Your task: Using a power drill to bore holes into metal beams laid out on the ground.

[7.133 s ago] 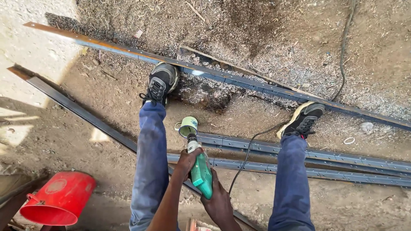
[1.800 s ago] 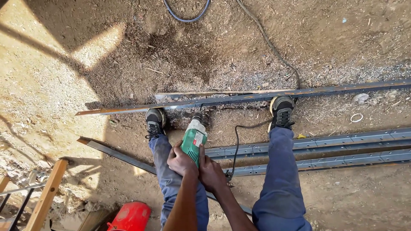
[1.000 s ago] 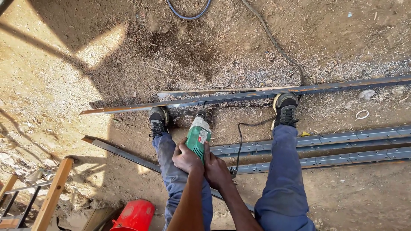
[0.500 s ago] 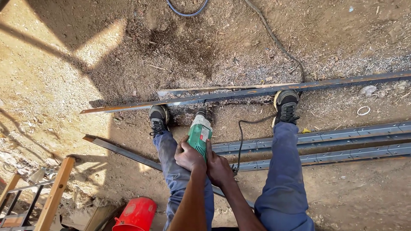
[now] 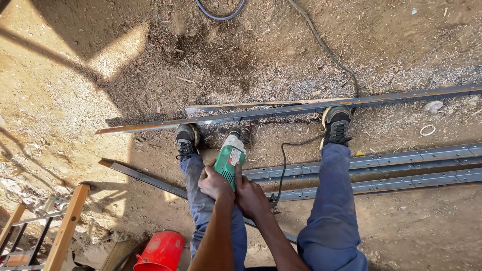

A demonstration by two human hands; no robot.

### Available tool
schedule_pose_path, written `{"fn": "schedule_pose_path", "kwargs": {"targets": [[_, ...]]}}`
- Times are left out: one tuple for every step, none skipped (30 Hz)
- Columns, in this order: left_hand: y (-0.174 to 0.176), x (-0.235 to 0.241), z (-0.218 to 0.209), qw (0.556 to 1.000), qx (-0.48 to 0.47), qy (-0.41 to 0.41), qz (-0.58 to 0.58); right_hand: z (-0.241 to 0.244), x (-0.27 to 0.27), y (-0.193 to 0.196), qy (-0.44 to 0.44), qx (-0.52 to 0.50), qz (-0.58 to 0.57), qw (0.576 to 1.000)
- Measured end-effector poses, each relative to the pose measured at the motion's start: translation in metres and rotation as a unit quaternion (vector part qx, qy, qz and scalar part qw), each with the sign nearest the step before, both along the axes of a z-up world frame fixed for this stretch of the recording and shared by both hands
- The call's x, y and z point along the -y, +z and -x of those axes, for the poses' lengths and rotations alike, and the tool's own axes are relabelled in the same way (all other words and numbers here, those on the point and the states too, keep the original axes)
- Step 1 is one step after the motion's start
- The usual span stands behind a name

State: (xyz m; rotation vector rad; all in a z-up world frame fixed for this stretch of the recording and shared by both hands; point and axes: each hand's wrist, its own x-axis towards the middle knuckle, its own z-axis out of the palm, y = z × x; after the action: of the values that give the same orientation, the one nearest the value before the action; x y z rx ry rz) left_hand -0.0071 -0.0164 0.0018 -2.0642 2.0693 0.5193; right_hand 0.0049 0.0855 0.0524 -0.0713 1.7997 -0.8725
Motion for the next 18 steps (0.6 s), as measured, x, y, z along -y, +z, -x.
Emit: {"fn": "schedule_pose_path", "kwargs": {"targets": [[-0.001,-0.002,0.003,1.0,-0.002,-0.001,0.0,0.003,-0.001,0.001,-0.001,-0.002,0.0,1.0],[0.0,-0.004,0.004,1.0,0.001,0.004,-0.001,0.005,-0.002,0.003,-0.005,0.008,0.001,1.0],[0.0,-0.006,0.005,1.0,0.004,0.01,-0.002,0.007,-0.003,0.006,-0.009,0.017,0.002,1.0],[0.003,-0.009,0.006,1.0,0.005,0.01,-0.002,0.003,-0.005,0.003,-0.009,0.019,0.002,1.0],[0.006,-0.012,0.008,1.0,-0.001,0.011,0.003,-0.001,-0.006,0.001,-0.007,0.022,0.003,1.0],[0.007,-0.015,0.01,1.0,-0.01,0.011,0.007,-0.004,-0.008,-0.004,-0.006,0.023,0.004,1.0],[0.007,-0.017,0.012,1.0,-0.009,0.012,0.006,-0.003,-0.009,-0.004,-0.005,0.023,0.003,1.0],[0.008,-0.02,0.012,1.0,-0.011,0.012,0.008,-0.003,-0.01,-0.003,-0.001,0.015,0.0,1.0],[0.009,-0.022,0.012,1.0,-0.013,0.013,0.009,-0.004,-0.011,-0.002,0.002,0.007,-0.004,1.0],[0.009,-0.022,0.01,1.0,-0.013,0.013,0.009,-0.003,-0.012,0.001,0.003,0.007,-0.004,1.0],[0.009,-0.022,0.008,1.0,-0.012,0.012,0.009,-0.002,-0.012,0.003,-0.001,0.014,-0.002,1.0],[0.007,-0.021,0.008,1.0,-0.013,0.01,0.01,0.001,-0.012,0.003,-0.006,0.018,0.001,1.0],[0.006,-0.022,0.01,1.0,-0.015,0.009,0.01,0.001,-0.013,0.001,-0.007,0.016,0.001,1.0],[0.007,-0.023,0.011,1.0,-0.016,0.008,0.01,0.001,-0.013,0.0,-0.011,0.016,0.003,1.0],[0.008,-0.025,0.011,1.0,-0.017,0.008,0.011,0.0,-0.013,0.0,-0.014,0.016,0.005,1.0],[0.009,-0.024,0.012,1.0,-0.016,0.007,0.01,-0.001,-0.013,-0.001,-0.015,0.017,0.004,1.0],[0.01,-0.024,0.012,1.0,-0.014,0.015,0.013,-0.002,-0.014,-0.002,-0.011,0.015,0.01,1.0],[0.009,-0.025,0.014,1.0,-0.014,0.023,0.015,-0.002,-0.015,-0.004,-0.006,0.011,0.014,1.0]]}}
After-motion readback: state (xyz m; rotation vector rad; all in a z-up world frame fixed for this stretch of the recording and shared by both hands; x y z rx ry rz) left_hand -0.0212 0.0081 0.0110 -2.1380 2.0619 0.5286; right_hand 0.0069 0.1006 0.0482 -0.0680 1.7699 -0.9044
